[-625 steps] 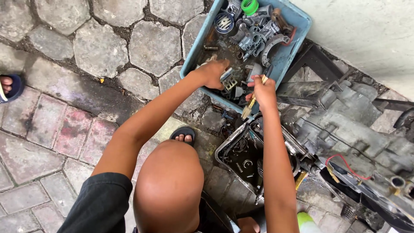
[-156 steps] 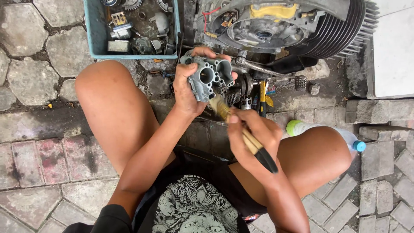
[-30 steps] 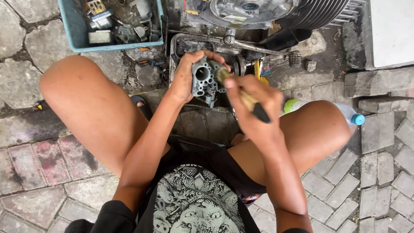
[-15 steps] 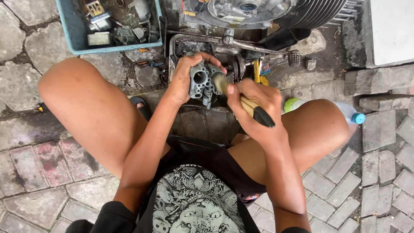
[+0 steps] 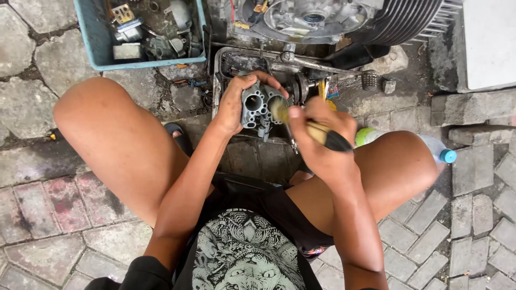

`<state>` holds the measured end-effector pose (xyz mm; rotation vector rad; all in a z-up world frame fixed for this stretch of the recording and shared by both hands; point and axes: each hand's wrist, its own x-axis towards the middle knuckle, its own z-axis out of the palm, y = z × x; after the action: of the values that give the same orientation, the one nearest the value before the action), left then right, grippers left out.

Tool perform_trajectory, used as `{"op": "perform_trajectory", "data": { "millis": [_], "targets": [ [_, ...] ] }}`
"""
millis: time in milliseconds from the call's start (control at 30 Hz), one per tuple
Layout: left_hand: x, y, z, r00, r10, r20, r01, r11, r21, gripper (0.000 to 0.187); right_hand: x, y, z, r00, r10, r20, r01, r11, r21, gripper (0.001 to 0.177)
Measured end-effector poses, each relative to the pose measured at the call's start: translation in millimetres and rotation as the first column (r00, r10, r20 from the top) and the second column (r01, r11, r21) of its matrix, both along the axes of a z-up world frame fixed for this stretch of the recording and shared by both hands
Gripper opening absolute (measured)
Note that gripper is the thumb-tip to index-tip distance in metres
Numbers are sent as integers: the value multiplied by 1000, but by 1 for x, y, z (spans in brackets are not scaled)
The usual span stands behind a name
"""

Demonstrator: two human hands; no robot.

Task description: Cleaning a motorcycle carburetor using a brush and cleaning fluid

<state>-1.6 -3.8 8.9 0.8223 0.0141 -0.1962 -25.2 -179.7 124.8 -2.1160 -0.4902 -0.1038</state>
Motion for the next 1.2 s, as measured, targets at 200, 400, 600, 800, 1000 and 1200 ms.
{"op": "perform_trajectory", "data": {
  "millis": [200,400,600,800,1000,1200],
  "targets": [
    [2,12,2,1000,1,25,-1,1000,4,49,3,11,11,982,168,-83,-165,985,40,24],
    [6,6,-6,1000,15,17,-14,996,-91,50,-1,20,5,994,107,-19,-105,992,64,26],
    [9,7,-34,994,53,-91,-55,998,-21,48,-1,4,11,990,-49,-131,79,968,238,25],
    [-6,11,-11,935,124,-333,-143,989,-33,42,0,-2,18,965,103,-240,-75,989,126,36],
    [9,22,-5,691,205,-693,-344,937,-66,22,-4,16,23,978,-39,-207,64,991,116,17],
    [8,23,-9,741,95,-664,-286,940,-186,32,3,8,13,989,19,-148,16,972,233,13]
  ]
}}
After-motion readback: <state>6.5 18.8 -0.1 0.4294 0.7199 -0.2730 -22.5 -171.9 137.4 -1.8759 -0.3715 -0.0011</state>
